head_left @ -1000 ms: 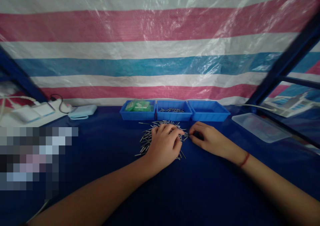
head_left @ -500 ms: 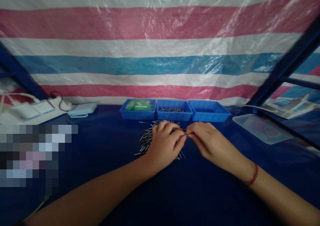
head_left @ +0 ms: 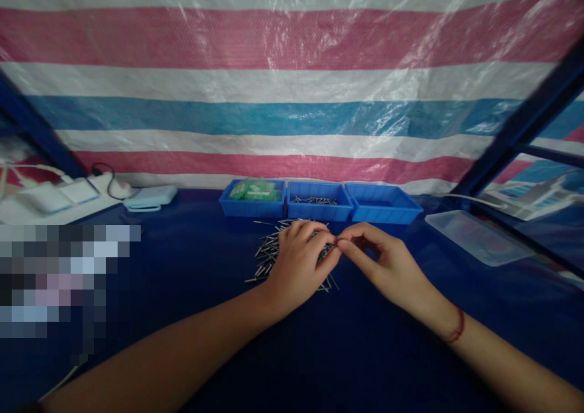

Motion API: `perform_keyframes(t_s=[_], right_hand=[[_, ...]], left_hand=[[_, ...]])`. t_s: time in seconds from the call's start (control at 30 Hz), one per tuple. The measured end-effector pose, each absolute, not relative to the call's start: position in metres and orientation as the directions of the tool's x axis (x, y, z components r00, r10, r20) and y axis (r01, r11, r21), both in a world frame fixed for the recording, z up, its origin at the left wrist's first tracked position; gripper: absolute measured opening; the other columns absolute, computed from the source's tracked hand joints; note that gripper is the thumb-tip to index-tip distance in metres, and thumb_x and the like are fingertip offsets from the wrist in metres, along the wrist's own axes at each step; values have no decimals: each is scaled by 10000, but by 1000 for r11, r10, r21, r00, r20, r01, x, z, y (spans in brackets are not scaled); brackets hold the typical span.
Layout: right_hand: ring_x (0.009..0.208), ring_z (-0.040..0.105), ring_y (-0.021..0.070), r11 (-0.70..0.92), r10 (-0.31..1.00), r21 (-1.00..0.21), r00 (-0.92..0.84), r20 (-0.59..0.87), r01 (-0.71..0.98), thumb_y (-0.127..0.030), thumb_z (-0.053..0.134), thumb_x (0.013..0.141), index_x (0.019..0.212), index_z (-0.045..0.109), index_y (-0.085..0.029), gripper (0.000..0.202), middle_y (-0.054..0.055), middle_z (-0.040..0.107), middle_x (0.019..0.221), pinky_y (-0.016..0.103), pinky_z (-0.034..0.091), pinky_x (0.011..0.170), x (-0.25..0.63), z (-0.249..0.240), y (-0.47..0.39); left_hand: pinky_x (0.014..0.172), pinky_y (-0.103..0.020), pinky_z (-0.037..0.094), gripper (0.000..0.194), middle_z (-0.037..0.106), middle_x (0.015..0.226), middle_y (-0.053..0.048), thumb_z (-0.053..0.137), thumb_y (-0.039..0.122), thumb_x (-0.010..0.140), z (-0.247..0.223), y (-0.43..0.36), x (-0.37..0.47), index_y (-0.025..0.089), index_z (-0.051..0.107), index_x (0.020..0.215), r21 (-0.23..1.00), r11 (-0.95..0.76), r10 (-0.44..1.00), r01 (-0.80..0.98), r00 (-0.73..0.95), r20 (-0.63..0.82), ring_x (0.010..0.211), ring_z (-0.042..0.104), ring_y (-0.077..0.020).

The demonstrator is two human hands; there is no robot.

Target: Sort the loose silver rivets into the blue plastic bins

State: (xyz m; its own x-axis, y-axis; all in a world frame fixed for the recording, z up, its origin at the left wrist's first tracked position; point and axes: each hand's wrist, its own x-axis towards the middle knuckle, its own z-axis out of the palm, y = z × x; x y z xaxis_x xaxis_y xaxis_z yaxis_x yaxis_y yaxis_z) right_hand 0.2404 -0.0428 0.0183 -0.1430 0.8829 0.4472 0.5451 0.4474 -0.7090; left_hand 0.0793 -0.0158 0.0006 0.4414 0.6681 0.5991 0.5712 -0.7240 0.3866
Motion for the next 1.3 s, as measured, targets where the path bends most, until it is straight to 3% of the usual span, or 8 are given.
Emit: perform_keyframes(t_s=[0.43,0.87,1.07,1.17,1.3], right_hand=[[818,608,173,460,871,-671,-152,466,581,-281,526,862,921,623,-215,131,35,657,897,331,483,752,242,18,-40],[785,590,151,486,863,-621,-224,453,614,-279,425,916,861,588,-203,187,27,631,840,283,459,720,242,18,-39],[733,591,190,420,777,-432,-70,625,798,-303,452,880,864,606,-189,192,67,654,840,330,457,670,249,32,-6],[745,590,200,403,733,-308,-103,672,862,-280,428,882,827,614,-186,216,78,645,820,340,458,698,246,40,26],[819,596,238,390,731,-255,-129,670,885,-292,422,880,824,634,-160,257,118,641,844,368,449,748,232,41,66]], left_hand=[[847,-360,380,76,598,980,-11,514,263,888,1,-14,79,208,566,879,426,-687,705,588,400,585,993,516,-191],[827,-367,386,71,591,949,-22,491,260,889,2,-16,80,198,525,883,439,-686,698,581,353,623,955,514,-198],[859,-400,390,139,605,1032,-33,521,239,861,0,-16,81,210,510,996,476,-656,734,586,347,584,1014,503,-226],[871,-413,389,210,599,1062,-39,528,213,841,-1,-15,80,216,496,1049,471,-660,730,585,351,586,1034,492,-237],[884,-417,386,290,587,1088,-45,522,191,825,-1,-14,79,219,474,1110,469,-653,738,595,357,573,1060,477,-243]])
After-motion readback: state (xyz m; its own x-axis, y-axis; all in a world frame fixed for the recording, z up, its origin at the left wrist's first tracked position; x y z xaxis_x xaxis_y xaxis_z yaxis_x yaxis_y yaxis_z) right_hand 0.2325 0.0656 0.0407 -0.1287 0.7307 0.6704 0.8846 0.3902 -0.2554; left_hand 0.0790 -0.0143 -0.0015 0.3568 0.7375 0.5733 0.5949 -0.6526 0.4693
